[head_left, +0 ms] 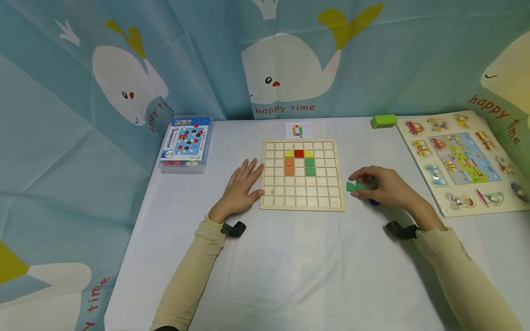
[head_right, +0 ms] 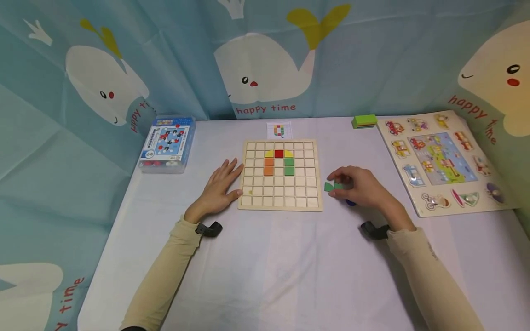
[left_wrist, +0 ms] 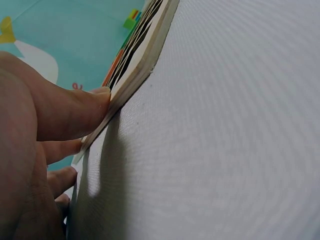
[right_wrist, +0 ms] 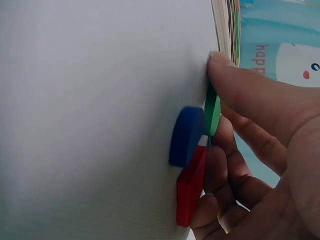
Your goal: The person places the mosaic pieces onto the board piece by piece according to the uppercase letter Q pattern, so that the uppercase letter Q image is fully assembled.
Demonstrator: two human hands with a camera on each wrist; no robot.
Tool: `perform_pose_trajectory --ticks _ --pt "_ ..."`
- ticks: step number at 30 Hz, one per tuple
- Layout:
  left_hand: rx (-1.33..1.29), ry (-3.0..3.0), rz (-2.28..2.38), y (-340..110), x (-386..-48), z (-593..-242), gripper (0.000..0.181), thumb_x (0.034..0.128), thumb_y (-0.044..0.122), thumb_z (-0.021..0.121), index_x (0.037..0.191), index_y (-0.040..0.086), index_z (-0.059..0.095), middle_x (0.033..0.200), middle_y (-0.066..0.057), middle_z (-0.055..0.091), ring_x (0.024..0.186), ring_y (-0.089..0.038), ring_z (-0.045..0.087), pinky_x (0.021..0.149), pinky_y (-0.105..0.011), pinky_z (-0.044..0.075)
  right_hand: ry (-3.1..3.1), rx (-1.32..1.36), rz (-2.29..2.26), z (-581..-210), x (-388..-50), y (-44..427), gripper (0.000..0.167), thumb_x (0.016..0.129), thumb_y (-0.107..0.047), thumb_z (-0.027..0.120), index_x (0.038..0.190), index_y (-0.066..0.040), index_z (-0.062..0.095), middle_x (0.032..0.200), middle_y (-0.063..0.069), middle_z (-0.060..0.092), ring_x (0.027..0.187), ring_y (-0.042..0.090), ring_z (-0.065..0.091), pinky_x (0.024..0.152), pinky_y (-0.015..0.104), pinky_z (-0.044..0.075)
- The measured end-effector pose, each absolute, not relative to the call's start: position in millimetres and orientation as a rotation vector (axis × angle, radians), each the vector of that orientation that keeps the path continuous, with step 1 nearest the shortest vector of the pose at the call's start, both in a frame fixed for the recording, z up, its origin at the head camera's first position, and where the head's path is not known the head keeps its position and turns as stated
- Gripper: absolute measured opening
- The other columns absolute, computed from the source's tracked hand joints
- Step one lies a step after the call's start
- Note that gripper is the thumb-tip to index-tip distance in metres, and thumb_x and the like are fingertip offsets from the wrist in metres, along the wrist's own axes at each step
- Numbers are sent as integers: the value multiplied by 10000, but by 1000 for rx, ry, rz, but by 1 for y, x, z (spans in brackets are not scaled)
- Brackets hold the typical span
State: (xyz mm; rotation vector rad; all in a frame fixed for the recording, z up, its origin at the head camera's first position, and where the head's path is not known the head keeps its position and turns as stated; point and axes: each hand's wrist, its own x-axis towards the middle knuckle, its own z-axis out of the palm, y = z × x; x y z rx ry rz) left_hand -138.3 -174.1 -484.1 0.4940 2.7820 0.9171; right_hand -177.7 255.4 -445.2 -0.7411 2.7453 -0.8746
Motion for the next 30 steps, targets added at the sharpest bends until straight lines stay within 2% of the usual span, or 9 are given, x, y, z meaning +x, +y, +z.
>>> perform_pose_trajectory --ticks 9,20,30 --pt "485 2784 915 -175 -138 -485 774 1050 337 610 1699 121 247 1799 -116 98 1676 -318 -18 1347 -535 -5 2732 -790 -859 -444 -176 248 355 858 -83 881 1188 -76 751 930 17 684 824 150 588 696 235 503" --pt "488 2782 906 -175 -139 -487 771 1055 330 604 1702 125 238 1800 -111 95 1676 -313 -19 1347 -542 2 2730 -796 -898 -445 -175 246 246 869 -96 876 1081 -79 753 922 16 693 806 124 590 672 218 490" --pt "496 2782 905 -174 -139 -486 769 1057 330 605 1701 122 240 1799 -114 93 1676 -313 -22 1347 -538 1 2796 -787 -903 -448 -171 242 266 835 -30 884 985 -95 673 893 9 706 807 120 624 685 209 511"
